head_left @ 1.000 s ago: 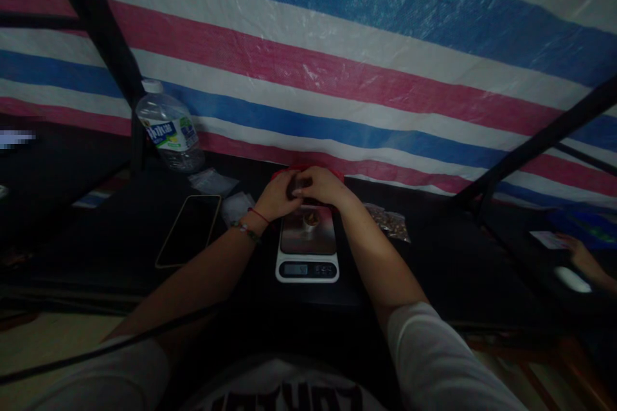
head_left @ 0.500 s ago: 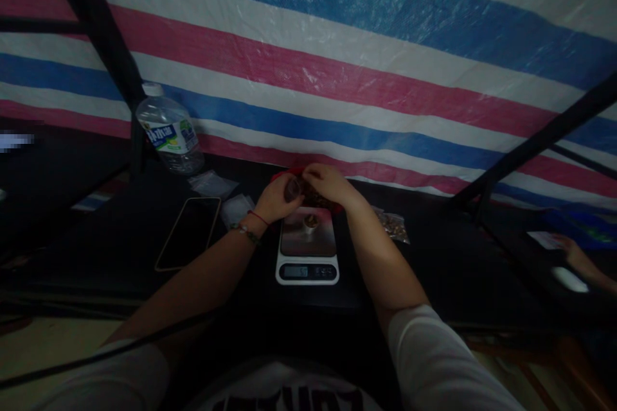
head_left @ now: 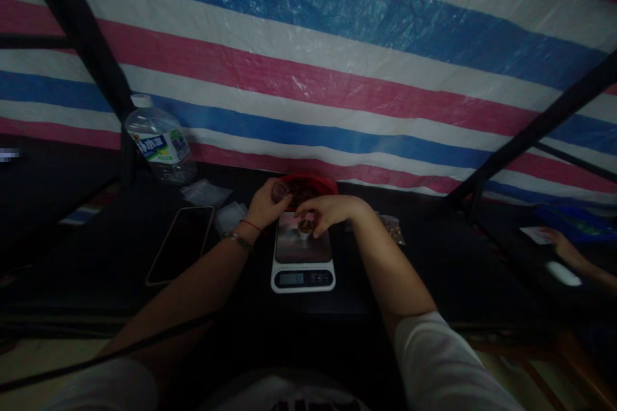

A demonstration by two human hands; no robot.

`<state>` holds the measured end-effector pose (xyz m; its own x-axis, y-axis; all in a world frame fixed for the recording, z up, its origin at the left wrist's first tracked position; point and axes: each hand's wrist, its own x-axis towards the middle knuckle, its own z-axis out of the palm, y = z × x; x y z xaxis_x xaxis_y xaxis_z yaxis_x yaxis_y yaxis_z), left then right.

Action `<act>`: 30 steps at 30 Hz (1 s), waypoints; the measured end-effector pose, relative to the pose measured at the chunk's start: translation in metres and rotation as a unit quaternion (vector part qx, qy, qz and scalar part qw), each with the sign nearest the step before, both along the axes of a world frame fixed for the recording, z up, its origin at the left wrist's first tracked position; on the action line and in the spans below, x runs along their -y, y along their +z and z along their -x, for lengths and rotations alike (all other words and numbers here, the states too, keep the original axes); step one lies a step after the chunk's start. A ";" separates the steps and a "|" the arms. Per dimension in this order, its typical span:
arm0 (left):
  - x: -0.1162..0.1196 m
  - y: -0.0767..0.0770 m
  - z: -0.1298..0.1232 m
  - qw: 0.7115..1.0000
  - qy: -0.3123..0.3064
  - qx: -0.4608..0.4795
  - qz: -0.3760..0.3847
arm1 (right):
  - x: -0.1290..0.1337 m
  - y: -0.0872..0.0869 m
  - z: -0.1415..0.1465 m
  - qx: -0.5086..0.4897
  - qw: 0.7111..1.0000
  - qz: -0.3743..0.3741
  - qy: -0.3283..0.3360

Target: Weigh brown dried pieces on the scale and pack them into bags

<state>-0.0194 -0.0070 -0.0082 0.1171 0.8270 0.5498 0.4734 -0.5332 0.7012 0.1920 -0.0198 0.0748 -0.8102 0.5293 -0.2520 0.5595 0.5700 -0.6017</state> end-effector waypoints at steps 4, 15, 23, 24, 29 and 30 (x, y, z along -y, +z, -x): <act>-0.002 0.000 0.001 1.000 0.011 0.005 0.007 | -0.005 -0.007 0.006 -0.018 0.999 0.035 0.029; 0.007 0.010 -0.005 0.998 -0.037 -0.043 -0.016 | 0.004 0.013 0.003 -0.267 0.949 0.014 -0.169; 0.008 0.007 -0.006 0.998 -0.036 -0.052 -0.019 | 0.001 0.005 0.024 -0.219 0.925 -0.240 -0.195; 0.008 0.007 -0.007 0.998 -0.035 -0.051 -0.018 | 0.002 0.005 0.026 -0.220 0.924 -0.242 -0.198; 0.009 0.007 -0.008 0.998 -0.034 -0.043 -0.001 | 0.006 0.006 0.030 -0.219 0.926 -0.228 -0.209; 0.009 0.007 -0.008 0.999 -0.032 -0.040 0.001 | 0.006 0.007 0.030 -0.223 0.925 -0.232 -0.202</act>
